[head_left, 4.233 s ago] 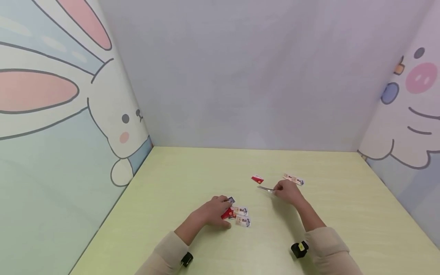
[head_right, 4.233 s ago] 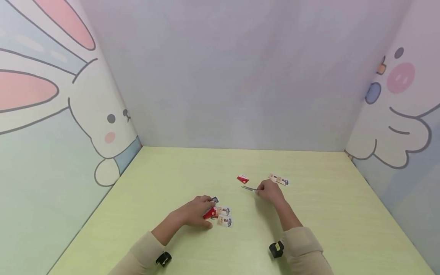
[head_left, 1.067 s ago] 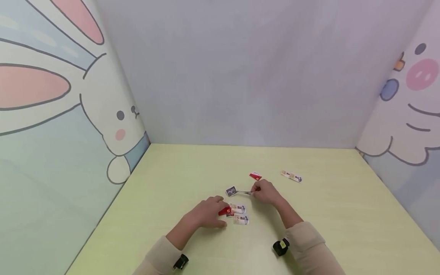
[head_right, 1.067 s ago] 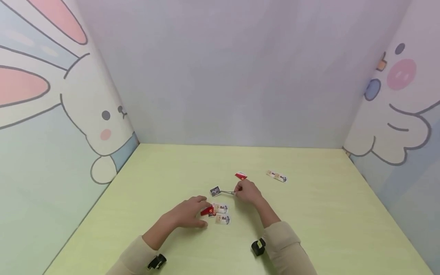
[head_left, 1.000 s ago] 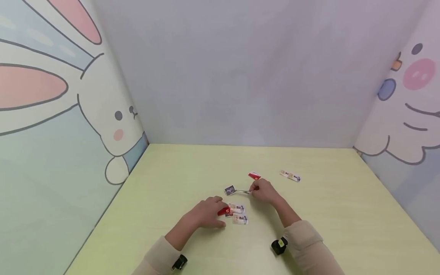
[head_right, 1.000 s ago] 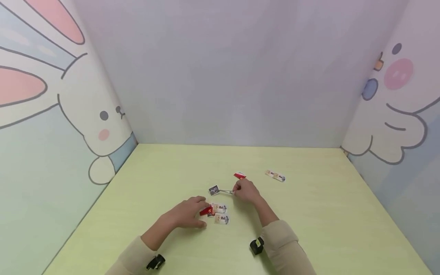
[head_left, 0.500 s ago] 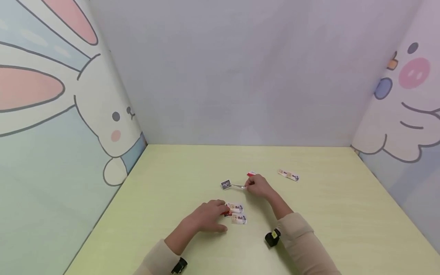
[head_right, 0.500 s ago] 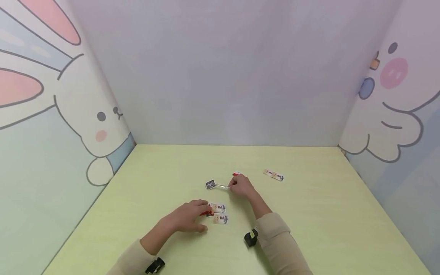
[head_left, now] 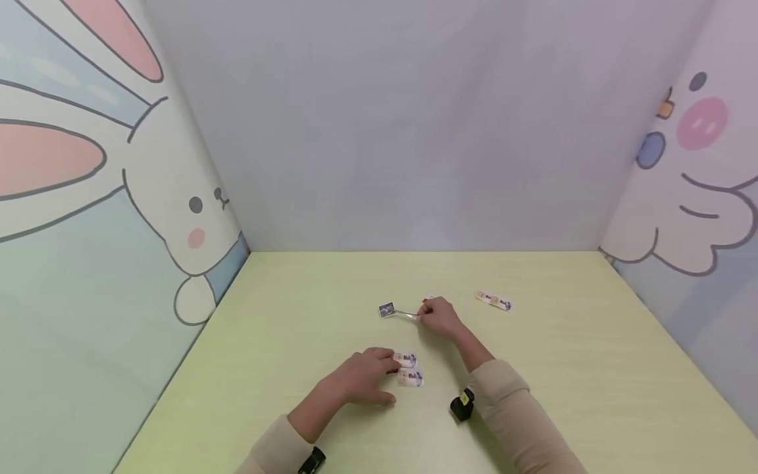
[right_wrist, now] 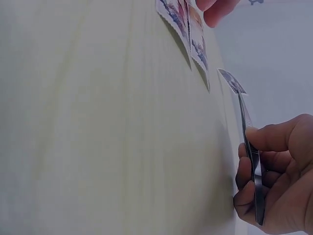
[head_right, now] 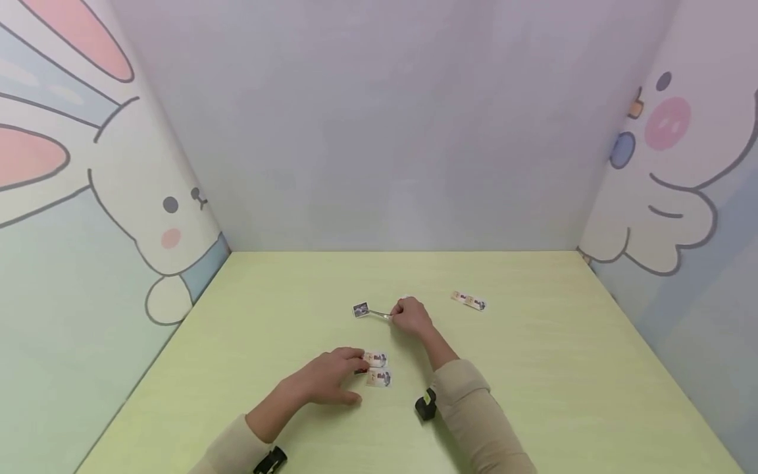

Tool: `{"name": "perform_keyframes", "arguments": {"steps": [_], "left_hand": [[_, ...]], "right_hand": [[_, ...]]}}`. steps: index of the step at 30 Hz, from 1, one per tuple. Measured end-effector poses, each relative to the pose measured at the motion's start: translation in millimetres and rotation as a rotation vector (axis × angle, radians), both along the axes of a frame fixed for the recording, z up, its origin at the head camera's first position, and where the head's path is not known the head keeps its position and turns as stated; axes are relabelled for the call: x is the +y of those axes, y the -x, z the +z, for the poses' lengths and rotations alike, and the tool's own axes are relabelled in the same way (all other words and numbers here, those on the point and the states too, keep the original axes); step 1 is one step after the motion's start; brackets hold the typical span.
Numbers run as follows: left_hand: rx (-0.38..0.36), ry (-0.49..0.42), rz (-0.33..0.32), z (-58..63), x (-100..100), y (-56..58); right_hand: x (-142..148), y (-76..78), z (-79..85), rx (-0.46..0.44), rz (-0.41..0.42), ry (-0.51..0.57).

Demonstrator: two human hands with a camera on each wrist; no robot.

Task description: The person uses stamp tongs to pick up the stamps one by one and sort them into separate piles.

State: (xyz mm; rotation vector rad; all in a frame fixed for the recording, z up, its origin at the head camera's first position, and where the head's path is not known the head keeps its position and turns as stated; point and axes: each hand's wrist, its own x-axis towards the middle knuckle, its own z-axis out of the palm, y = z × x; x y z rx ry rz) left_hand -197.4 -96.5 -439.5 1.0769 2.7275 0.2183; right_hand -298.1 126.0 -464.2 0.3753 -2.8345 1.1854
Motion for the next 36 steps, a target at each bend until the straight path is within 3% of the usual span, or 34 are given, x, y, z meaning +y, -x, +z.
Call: {"name": "perform_keyframes", "arguments": {"steps": [7, 24, 36], "left_hand": [[0.021, -0.006, -0.033, -0.2, 2, -1.5], [-0.003, 0.055, -0.006, -0.8, 8, -0.5], [0.015, 0.062, 0.000, -0.1, 9, -3.6]], "right_hand": [[-11, 2.5, 5.3, -0.081, -0.084, 0.001], [-17, 4.4, 11.6, -0.144, -0.140, -0.056], [-18, -6.0, 16.6, -0.141, -0.196, -0.070]]}}
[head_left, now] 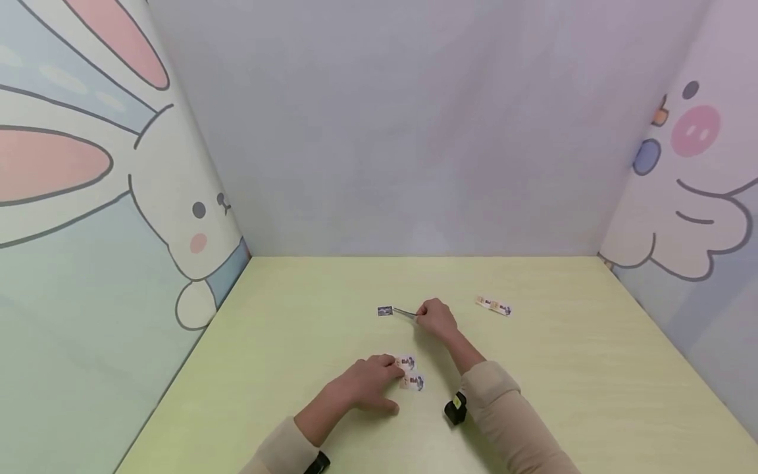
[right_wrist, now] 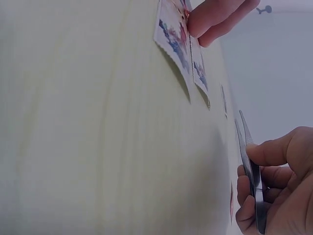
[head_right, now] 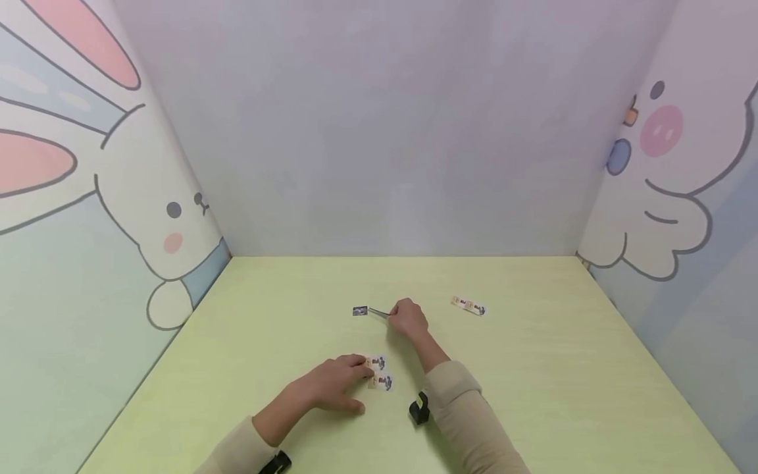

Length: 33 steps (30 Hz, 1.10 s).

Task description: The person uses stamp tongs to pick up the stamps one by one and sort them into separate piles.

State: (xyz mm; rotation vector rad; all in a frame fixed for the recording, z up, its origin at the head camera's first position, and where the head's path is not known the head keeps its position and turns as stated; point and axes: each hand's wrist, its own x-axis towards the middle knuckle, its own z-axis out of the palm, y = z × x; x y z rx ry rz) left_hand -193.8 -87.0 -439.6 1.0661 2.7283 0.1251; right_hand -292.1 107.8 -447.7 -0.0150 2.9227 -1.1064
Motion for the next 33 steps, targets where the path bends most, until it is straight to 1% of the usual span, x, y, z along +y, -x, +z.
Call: {"name": "perform_keyframes", "arguments": {"steps": [4, 11, 13, 17, 20, 26, 29, 33], "left_hand": [[0.004, -0.004, 0.002, -0.8, 0, -0.5], [0.035, 0.014, -0.018, -1.6, 1, -1.9], [0.042, 0.019, -0.019, -0.5, 1, -1.3], [0.033, 0.017, -0.010, 2.5, 2, -0.3], [0.027, 0.018, -0.003, 2.9, 3, -0.3], [0.051, 0.012, -0.015, 2.9, 4, -0.5], [0.053, 0.001, -0.014, 3.0, 4, -0.8], [0.035, -0.004, 0.002, 2.0, 4, -1.2]], "right_hand": [[4, -6.0, 1.0, 0.030, -0.004, 0.002], [14, -13.4, -2.1, 0.058, 0.030, 0.022], [16, -15.5, -0.4, 0.069, 0.042, 0.028], [19, -20.0, 3.6, 0.084, 0.060, 0.041], [21, -24.7, 6.4, 0.082, 0.071, 0.045], [22, -32.8, 12.2, 0.070, 0.076, 0.066], [23, -36.0, 11.9, 0.070, 0.079, 0.079], [26, -40.8, 8.5, 0.063, 0.075, 0.100]]}}
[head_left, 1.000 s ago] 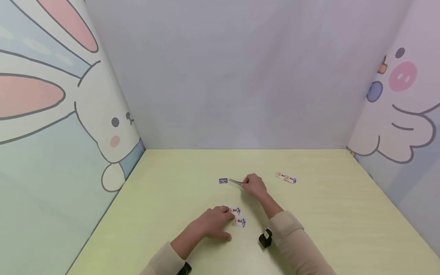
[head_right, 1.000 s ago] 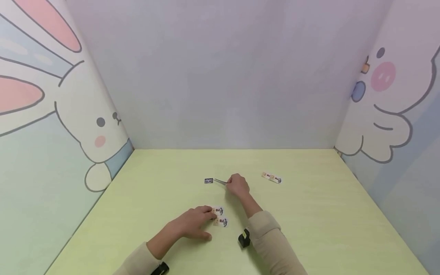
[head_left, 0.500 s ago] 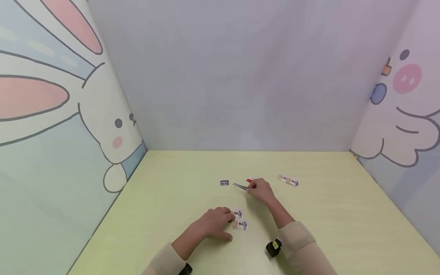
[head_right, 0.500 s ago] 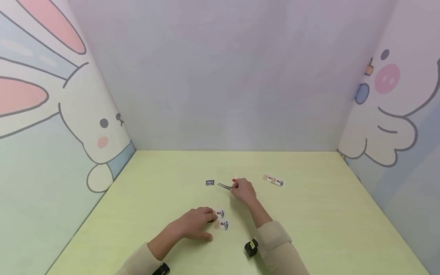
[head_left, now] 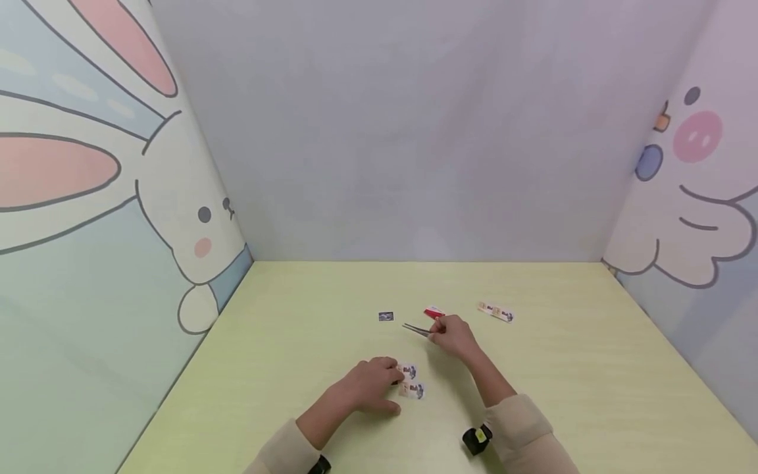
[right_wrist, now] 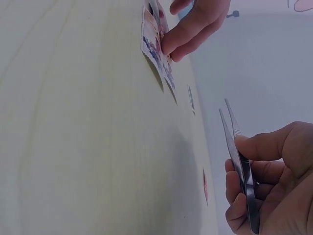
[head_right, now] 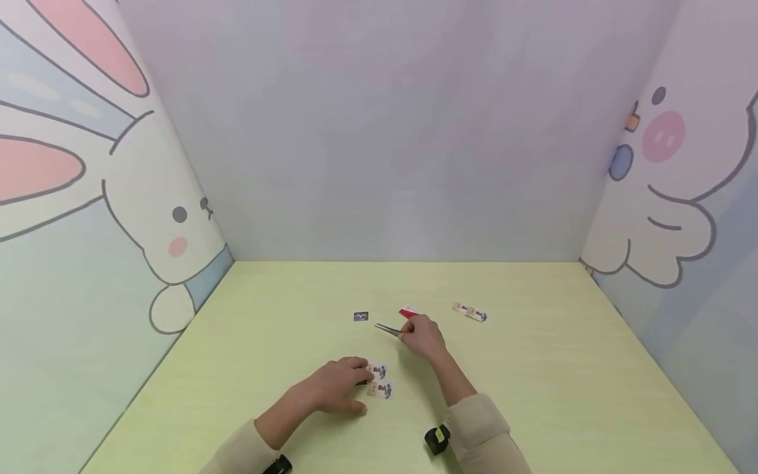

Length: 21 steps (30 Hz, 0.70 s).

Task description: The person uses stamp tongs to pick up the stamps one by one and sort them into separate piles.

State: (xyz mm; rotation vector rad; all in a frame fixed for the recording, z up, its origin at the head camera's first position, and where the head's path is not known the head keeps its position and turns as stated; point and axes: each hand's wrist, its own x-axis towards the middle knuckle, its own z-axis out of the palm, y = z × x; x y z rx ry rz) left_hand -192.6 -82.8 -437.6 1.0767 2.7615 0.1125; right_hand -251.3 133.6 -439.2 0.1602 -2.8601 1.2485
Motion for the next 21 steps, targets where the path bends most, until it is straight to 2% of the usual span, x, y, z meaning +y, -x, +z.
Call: {"name": "perform_keyframes", "arguments": {"steps": [6, 16, 21], "left_hand": [[-0.014, 0.008, 0.005, 1.1, 2, 1.5], [0.022, 0.000, -0.029, -3.3, -1, 1.8], [0.012, -0.006, -0.030, -4.0, -2, 1.0]], "right_hand": [[5, -5.1, -4.2, 0.003, -0.004, 0.018], [11, -12.0, -4.3, -0.053, -0.001, 0.013], [14, -15.9, -6.9, -0.084, 0.004, 0.014]]}}
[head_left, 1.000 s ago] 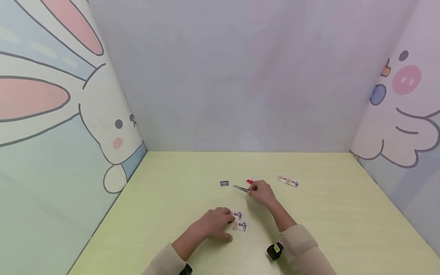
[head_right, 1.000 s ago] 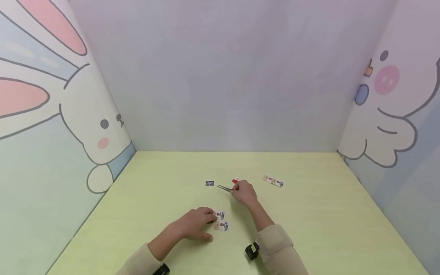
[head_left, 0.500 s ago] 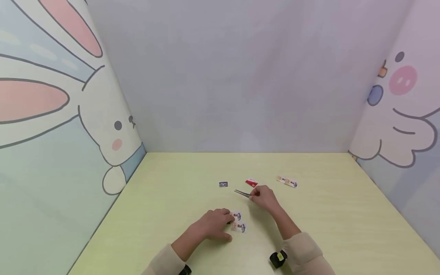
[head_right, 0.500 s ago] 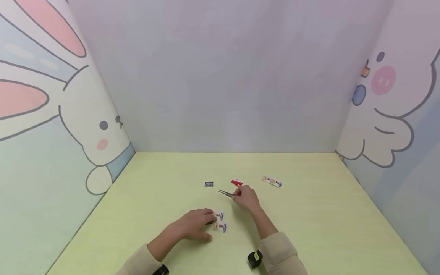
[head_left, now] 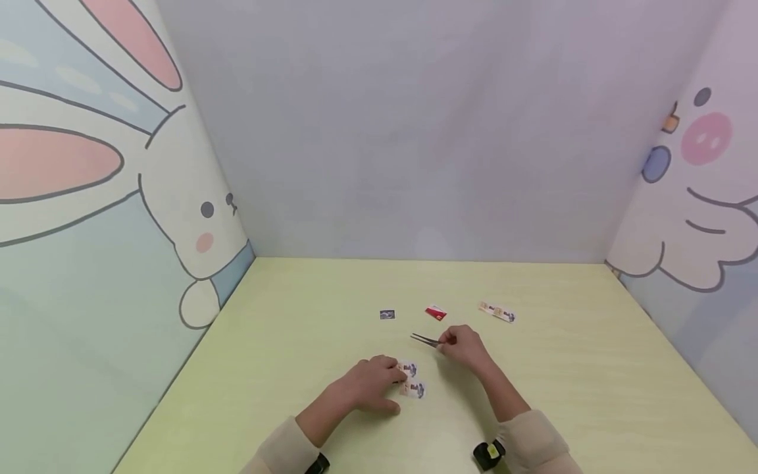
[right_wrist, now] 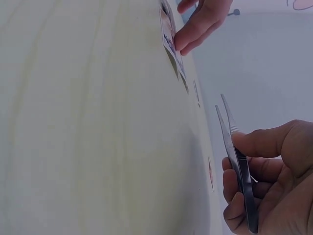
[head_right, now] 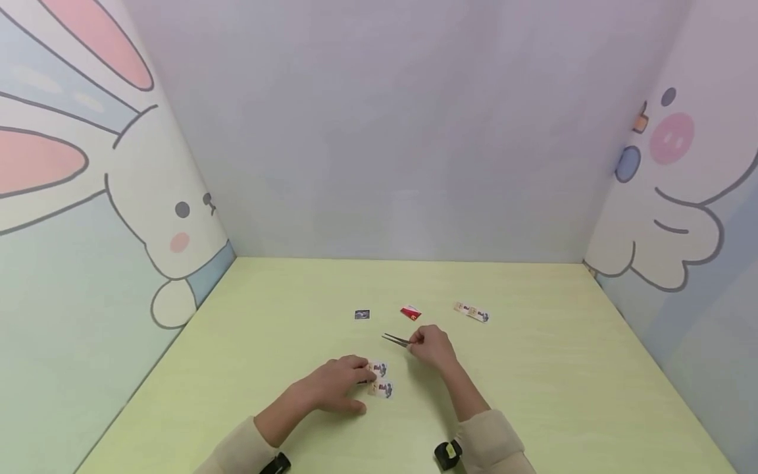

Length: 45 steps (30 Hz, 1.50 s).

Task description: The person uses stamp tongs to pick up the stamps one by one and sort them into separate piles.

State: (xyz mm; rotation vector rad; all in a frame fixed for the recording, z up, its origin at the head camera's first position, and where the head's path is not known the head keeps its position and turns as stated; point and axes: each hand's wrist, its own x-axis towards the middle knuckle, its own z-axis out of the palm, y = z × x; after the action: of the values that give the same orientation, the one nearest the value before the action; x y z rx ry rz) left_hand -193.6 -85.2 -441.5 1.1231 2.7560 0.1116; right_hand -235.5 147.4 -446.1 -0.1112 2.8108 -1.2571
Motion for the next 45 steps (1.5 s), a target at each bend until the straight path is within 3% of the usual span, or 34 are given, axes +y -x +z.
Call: {"name": "perform_keyframes", "arguments": {"steps": [14, 26, 45], "left_hand": [[-0.002, -0.019, 0.005, 2.3, 1, 0.4], [-0.012, -0.037, 0.013, -4.0, 0, 1.6], [-0.006, -0.026, 0.030, -0.8, 1, -1.2]], "right_hand": [[8, -11.3, 0.2, 0.011, 0.017, -0.029], [8, -22.8, 1.6, -0.076, 0.039, -0.013], [14, -36.9, 3.2, -0.057, 0.093, -0.029]]}}
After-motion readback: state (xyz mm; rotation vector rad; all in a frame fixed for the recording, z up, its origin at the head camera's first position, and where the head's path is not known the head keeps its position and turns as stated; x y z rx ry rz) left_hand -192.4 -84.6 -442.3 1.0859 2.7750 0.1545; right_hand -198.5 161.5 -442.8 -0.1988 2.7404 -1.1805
